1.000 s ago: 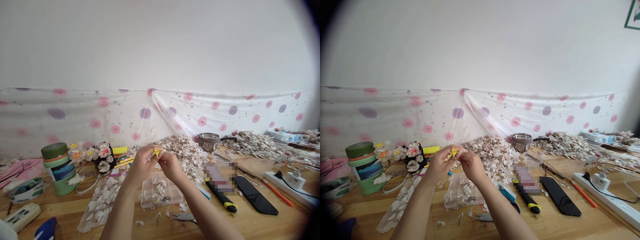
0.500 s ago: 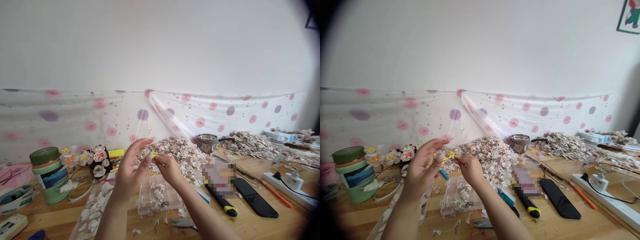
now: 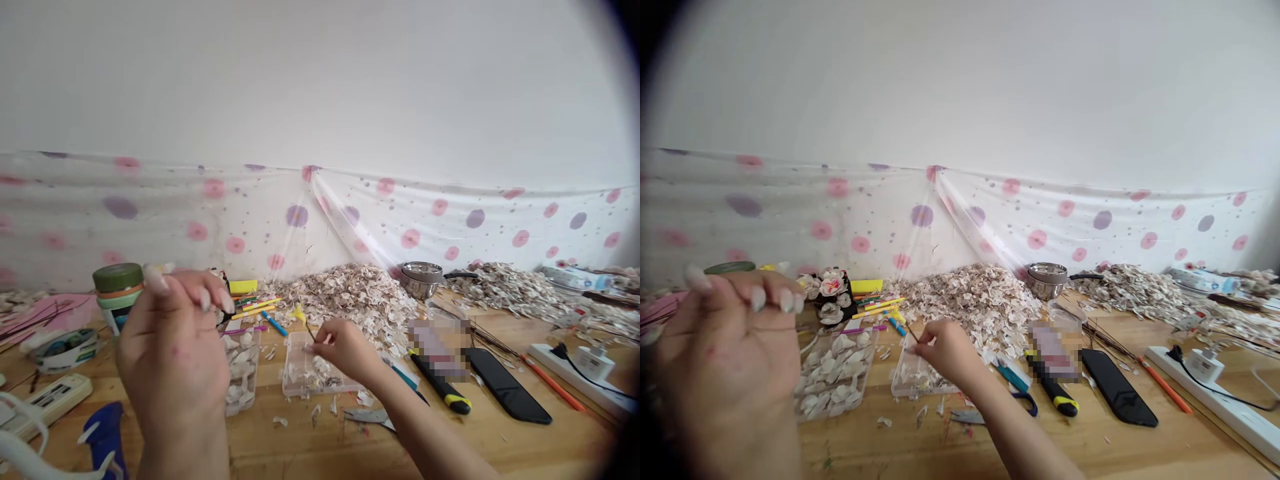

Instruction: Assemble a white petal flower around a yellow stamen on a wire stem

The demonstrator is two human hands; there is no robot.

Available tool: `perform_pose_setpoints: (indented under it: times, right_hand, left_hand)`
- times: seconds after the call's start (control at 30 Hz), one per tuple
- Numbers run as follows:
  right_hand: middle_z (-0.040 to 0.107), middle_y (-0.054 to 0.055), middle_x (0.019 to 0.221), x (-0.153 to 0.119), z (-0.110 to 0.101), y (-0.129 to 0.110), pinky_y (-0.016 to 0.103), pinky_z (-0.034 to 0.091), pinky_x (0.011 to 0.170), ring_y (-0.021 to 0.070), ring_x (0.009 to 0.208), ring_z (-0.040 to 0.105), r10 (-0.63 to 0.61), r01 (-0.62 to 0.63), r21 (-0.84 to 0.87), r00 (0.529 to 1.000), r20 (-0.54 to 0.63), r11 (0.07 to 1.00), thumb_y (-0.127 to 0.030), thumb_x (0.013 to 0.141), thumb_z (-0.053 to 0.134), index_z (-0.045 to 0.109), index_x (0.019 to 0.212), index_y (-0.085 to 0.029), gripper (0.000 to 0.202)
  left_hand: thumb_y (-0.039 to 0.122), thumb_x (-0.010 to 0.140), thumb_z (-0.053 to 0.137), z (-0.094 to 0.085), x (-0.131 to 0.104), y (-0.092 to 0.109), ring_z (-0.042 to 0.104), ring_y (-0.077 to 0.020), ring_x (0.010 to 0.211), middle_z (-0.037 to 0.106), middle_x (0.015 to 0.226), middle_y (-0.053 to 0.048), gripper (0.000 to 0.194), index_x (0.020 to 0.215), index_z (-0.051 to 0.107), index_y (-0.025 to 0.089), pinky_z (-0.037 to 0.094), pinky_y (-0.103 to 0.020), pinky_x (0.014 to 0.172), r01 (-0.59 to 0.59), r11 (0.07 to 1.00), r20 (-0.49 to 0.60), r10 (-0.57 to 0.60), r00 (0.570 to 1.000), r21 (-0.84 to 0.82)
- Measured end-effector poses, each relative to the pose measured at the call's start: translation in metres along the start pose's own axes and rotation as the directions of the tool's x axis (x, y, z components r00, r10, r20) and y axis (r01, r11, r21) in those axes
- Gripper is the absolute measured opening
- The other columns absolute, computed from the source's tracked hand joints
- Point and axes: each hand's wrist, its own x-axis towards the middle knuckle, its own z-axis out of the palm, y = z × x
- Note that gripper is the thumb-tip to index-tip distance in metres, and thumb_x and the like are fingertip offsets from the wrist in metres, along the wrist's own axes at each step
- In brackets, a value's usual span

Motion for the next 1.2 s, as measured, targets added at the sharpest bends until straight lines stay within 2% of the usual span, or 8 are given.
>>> perform_pose_setpoints:
  times: [0.13,0.27,0.47,0.57,0.73,0.87,1.03,1.2]
  right_hand:
    - [0.071,0.002,0.075,-0.052,0.027,0.015,0.023,0.036,0.063,0.0170,0.076,0.062,0.074,-0.066,-0.068,0.990,0.120,0.996,-0.024,0.071,0.084,0.069,0.064,-0.018,0.018]
    - [0.071,0.005,0.079,-0.096,0.050,0.026,0.025,0.033,0.062,0.0189,0.074,0.062,0.180,-0.161,-0.123,0.970,0.164,0.979,-0.019,0.072,0.081,0.068,0.067,-0.017,0.014]
    - [0.069,0.009,0.084,-0.113,0.071,0.026,0.029,0.034,0.062,0.0239,0.073,0.063,0.233,-0.224,-0.110,0.969,0.081,0.968,-0.015,0.076,0.075,0.067,0.073,-0.016,0.008]
    - [0.067,0.013,0.099,-0.113,0.072,0.023,0.032,0.041,0.069,0.0258,0.082,0.064,0.185,-0.185,-0.047,0.983,-0.018,0.982,-0.016,0.083,0.066,0.068,0.085,-0.015,0.003]
    - [0.067,0.009,0.094,-0.124,0.074,0.000,0.030,0.048,0.074,0.0213,0.087,0.063,-0.014,0.045,0.197,0.988,-0.157,0.979,-0.026,0.096,0.049,0.069,0.094,-0.021,0.022]
    - [0.069,0.006,0.092,-0.137,0.091,-0.025,0.030,0.048,0.075,0.0194,0.084,0.062,-0.069,0.247,0.521,0.939,-0.338,0.817,-0.026,0.092,0.060,0.072,0.098,-0.026,0.013]
    - [0.060,0.000,0.089,-0.143,0.122,-0.034,0.025,0.043,0.068,0.0150,0.076,0.053,0.225,0.094,0.859,0.945,-0.236,0.504,-0.035,0.078,0.078,0.065,0.095,-0.026,0.024]
    - [0.053,-0.004,0.075,-0.136,0.127,-0.030,0.023,0.041,0.065,0.0119,0.067,0.047,0.249,0.007,0.986,0.967,-0.049,0.166,-0.041,0.073,0.083,0.056,0.083,-0.023,0.034]
  left_hand:
    - [0.045,0.081,0.076,-0.004,-0.020,0.010,0.050,-0.0132,0.060,0.051,0.058,0.003,0.038,0.059,0.059,0.019,0.043,-0.027,0.063,0.200,0.979,0.132,-0.204,0.970,0.047]
    - [0.049,0.079,0.076,-0.040,-0.053,0.011,0.047,-0.0117,0.061,0.049,0.059,0.003,0.043,0.058,0.055,0.019,0.044,-0.022,0.062,0.473,0.877,0.036,-0.477,0.878,0.081]
    - [0.046,0.048,0.096,-0.089,-0.111,-0.002,0.038,-0.0085,0.051,0.046,0.055,0.005,0.054,0.056,0.050,0.018,0.041,-0.019,0.047,0.856,0.506,-0.186,-0.856,0.483,-0.106]
    - [0.047,0.044,0.097,-0.088,-0.128,-0.013,0.037,-0.0071,0.049,0.043,0.054,0.007,0.059,0.057,0.047,0.018,0.040,-0.018,0.045,0.901,0.412,-0.165,-0.906,0.389,-0.137]
    - [0.056,0.055,0.089,-0.070,-0.143,-0.017,0.038,-0.0069,0.051,0.043,0.057,0.007,0.058,0.060,0.045,0.019,0.040,-0.017,0.048,0.917,0.374,-0.129,-0.925,0.357,-0.140]
    - [0.062,0.053,0.087,-0.060,-0.152,-0.021,0.038,-0.0075,0.053,0.046,0.061,0.005,0.060,0.061,0.046,0.019,0.039,-0.018,0.048,0.923,0.372,-0.133,-0.924,0.358,-0.098]
    - [0.072,0.053,0.081,-0.058,-0.162,-0.024,0.037,-0.0079,0.055,0.046,0.060,0.004,0.064,0.057,0.047,0.018,0.036,-0.017,0.049,0.876,0.483,-0.188,-0.860,0.475,0.004]
    - [0.066,0.072,0.072,-0.057,-0.174,-0.013,0.038,-0.0076,0.053,0.043,0.066,0.006,0.050,0.071,0.054,0.020,0.036,-0.018,0.047,0.890,0.450,-0.161,-0.875,0.457,0.080]
